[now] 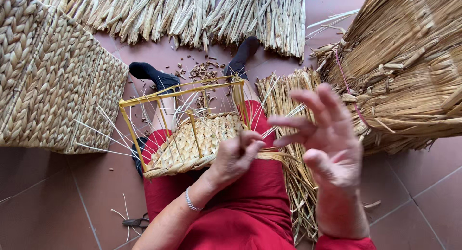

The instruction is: The person sits on the floor weaving dried palm strips around a bamboo basket frame on their lap. They tuck and tighten strips into the woven base, cut excess material with scissors, and bend longer strips up along the frame sides to continue weaving the basket walls.

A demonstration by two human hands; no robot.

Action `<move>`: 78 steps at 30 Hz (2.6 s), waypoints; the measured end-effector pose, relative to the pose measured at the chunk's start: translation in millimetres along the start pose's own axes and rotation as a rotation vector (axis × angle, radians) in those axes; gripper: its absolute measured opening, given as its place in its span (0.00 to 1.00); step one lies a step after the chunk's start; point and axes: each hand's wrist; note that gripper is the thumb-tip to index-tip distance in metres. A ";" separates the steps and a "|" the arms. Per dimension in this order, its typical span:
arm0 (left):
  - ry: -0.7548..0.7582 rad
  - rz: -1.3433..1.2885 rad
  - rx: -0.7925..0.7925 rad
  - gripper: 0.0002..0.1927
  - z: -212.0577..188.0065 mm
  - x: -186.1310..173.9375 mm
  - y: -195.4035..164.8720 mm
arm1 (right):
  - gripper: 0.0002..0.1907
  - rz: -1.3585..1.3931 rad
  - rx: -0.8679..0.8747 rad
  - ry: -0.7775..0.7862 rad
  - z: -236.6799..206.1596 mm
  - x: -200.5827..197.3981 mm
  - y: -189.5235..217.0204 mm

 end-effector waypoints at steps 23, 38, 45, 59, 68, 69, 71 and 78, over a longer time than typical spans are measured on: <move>-0.202 -0.595 0.126 0.23 -75.6 -24.0 63.7 | 0.09 -0.300 0.404 -0.256 -37.7 -2.1 -173.4; 0.049 0.245 0.637 0.11 -67.4 -39.7 5.3 | 0.12 -0.113 0.648 -0.202 16.7 -0.3 -173.8; -0.034 0.428 0.523 0.20 -41.4 -66.4 -9.2 | 0.14 0.099 0.659 -0.259 -0.1 5.0 -195.9; -0.217 0.077 0.057 0.33 0.4 -41.0 28.4 | 0.17 0.191 0.684 -0.132 -1.7 7.7 -193.2; -0.129 -0.020 -0.072 0.47 27.9 -38.3 40.3 | 0.15 -0.026 0.592 -0.037 2.7 13.9 -168.4; -0.158 -0.066 -0.063 0.46 25.7 -36.9 42.7 | 0.15 -0.072 0.551 -0.038 2.0 17.4 -165.5; -0.214 -0.161 -0.044 0.45 21.2 -32.7 46.1 | 0.12 -0.154 0.538 -0.166 -1.9 28.7 -164.0; -0.319 -0.652 -0.204 0.37 10.3 -34.6 32.0 | 0.08 -0.137 0.496 -0.311 -11.7 29.0 -166.9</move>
Point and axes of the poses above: each hand's wrist, its own z-axis towards the middle knuckle, its own x-axis out of the palm, y = z × x, and after that the axes turned 9 degrees about x, right-handed
